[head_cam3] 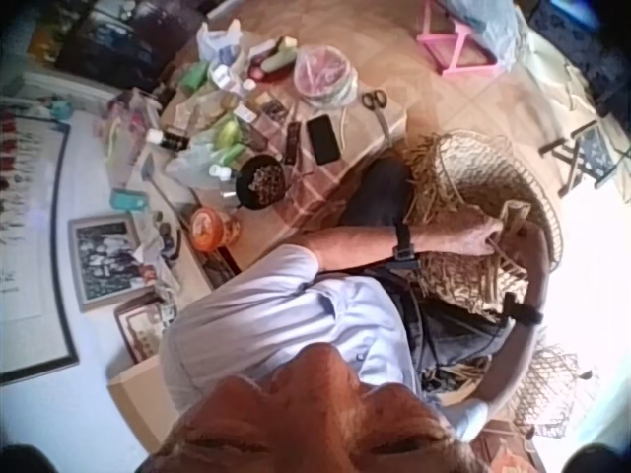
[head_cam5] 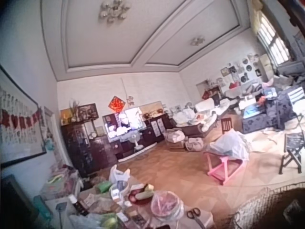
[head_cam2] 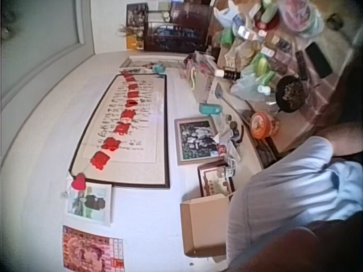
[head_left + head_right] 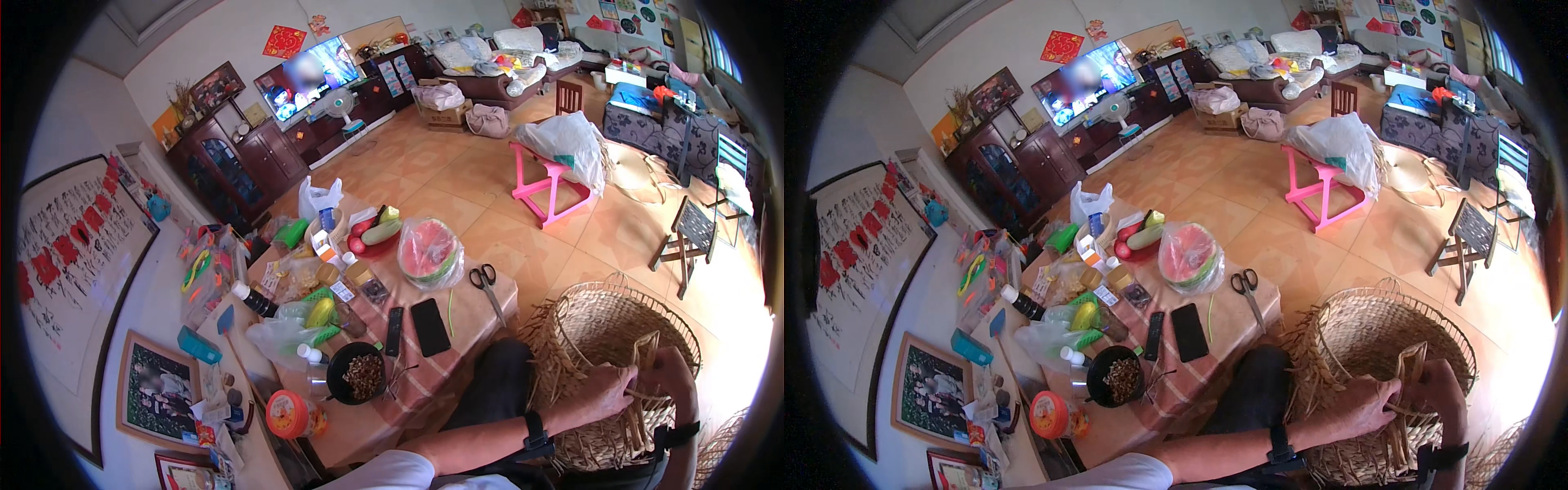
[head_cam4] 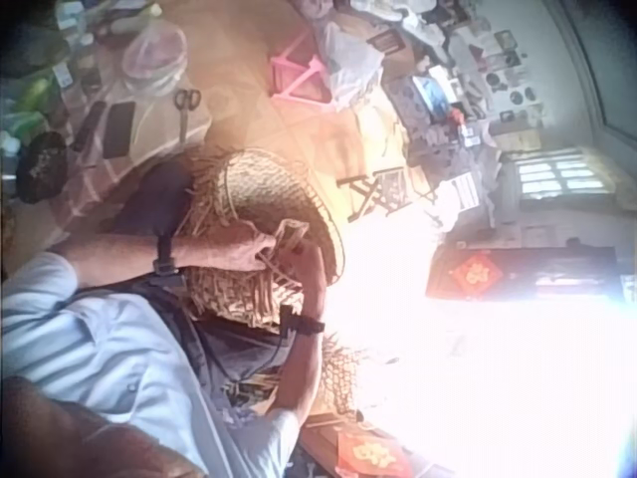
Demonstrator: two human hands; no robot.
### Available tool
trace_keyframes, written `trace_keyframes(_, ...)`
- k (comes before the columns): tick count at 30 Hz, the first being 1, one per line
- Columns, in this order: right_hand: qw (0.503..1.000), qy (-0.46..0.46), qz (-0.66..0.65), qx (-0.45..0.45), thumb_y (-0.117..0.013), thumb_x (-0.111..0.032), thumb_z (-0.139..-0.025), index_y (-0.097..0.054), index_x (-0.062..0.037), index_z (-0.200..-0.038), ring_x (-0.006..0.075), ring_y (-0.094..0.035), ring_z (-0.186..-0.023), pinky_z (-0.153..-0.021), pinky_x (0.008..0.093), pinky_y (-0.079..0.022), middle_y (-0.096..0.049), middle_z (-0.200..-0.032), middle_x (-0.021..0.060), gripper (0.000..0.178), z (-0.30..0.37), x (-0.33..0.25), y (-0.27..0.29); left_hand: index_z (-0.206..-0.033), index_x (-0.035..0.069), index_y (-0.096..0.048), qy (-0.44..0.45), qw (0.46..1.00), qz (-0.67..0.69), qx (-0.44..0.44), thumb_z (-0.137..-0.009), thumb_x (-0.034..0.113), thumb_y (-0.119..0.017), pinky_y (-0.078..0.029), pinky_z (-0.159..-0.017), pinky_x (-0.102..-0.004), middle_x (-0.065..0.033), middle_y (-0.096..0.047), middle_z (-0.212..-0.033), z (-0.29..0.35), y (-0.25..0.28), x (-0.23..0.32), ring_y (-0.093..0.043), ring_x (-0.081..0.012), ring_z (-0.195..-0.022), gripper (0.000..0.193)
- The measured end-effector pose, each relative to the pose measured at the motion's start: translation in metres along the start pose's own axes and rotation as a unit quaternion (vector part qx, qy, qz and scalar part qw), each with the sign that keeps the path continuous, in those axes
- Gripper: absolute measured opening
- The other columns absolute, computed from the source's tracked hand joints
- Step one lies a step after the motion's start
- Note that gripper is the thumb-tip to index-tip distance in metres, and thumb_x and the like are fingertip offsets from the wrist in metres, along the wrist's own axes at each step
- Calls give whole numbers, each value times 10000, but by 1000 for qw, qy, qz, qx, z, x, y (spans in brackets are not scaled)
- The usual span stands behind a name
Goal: Repairing or weaving a large wicker basket using bamboo or wood strips while sitting on the floor.
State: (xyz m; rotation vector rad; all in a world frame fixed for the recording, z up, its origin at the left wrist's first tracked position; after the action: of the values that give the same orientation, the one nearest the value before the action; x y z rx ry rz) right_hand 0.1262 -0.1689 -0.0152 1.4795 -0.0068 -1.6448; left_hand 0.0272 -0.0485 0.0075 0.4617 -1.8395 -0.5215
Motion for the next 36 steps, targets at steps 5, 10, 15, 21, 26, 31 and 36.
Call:
trace_keyframes(5, 996, 52, 54, 41, -765, 24, -690, -662, 23, -691, 108, -588, -507, -467, 287, -463, -633, -577, 60, 103, -3, -25, -1, -915, 75, -573, 9, 999, -35, 39, -730, 126, -766, -486, -744, -500, -149, -636, -711, 2, -8, -5, -636, -384, -731, 272)
trace_keyframes(10, 986, 87, 107, 90, -804, -62, -685, -658, 19, -683, 137, -580, -486, -464, 331, -451, -578, -534, 94, 167, -17, -11, 5, -915, 72, -572, 3, 999, -27, 44, -730, 132, -771, -482, -761, -491, -154, -638, -727, 2, -8, -5, -624, -388, -765, 278)
trace_keyframes(15, 890, 233, 309, 242, -713, -160, -820, -618, 12, -710, 173, -546, -590, -544, 392, -434, -562, -587, 99, 225, -27, -25, 6, -914, 61, -571, 17, 999, -32, 25, -732, 141, -777, -482, -755, -492, -169, -638, -759, 2, -6, -7, -624, -385, -821, 287)
trace_keyframes(21, 952, 125, 25, 278, -497, -153, -985, -553, -61, -828, 125, -506, -579, -500, 271, -401, -569, -714, 38, 191, -42, 80, 150, -969, 96, -534, -6, 1000, 10, -16, -753, 122, -756, -453, -775, -492, -148, -601, -777, 0, -19, 12, -603, -369, -815, 311)
trace_keyframes(26, 949, 16, -303, 81, -537, -364, -1043, -607, -66, -1008, 120, -612, -588, -501, 247, -505, -647, -893, 80, 308, -17, 14, 88, -914, 105, -524, 6, 1000, 0, 14, -754, 117, -748, -437, -759, -473, -133, -595, -729, 3, -10, -5, -600, -359, -773, 276)
trace_keyframes(31, 935, 58, -219, 275, -531, -416, -1041, -565, -76, -980, 174, -627, -628, -540, 289, -539, -619, -868, 56, 348, -29, 51, 136, -889, 102, -532, -8, 999, -3, 36, -758, 120, -750, -436, -754, -469, -120, -572, -647, 2, -1, 0, -594, -366, -695, 255)
trace_keyframes(36, 888, 140, 3, 439, -522, -55, -990, -542, -50, -1322, 313, -584, -948, -750, 362, -511, -551, -1338, 215, 333, -13, 132, 230, -873, 96, -555, 5, 1000, 0, 6, -726, 127, -803, -457, -780, -460, -126, -616, -658, 1, -5, 1, -631, -363, -707, 290)
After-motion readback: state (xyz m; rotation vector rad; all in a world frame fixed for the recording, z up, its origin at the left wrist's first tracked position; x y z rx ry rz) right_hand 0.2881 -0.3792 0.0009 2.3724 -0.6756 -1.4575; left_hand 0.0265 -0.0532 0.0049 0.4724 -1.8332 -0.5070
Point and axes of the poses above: each hand's wrist, its own z-axis away from the middle knuckle, its own y-axis out of the back of the hand, x = y × z, the point moved 10 cm from there along -z, towards the middle knuckle
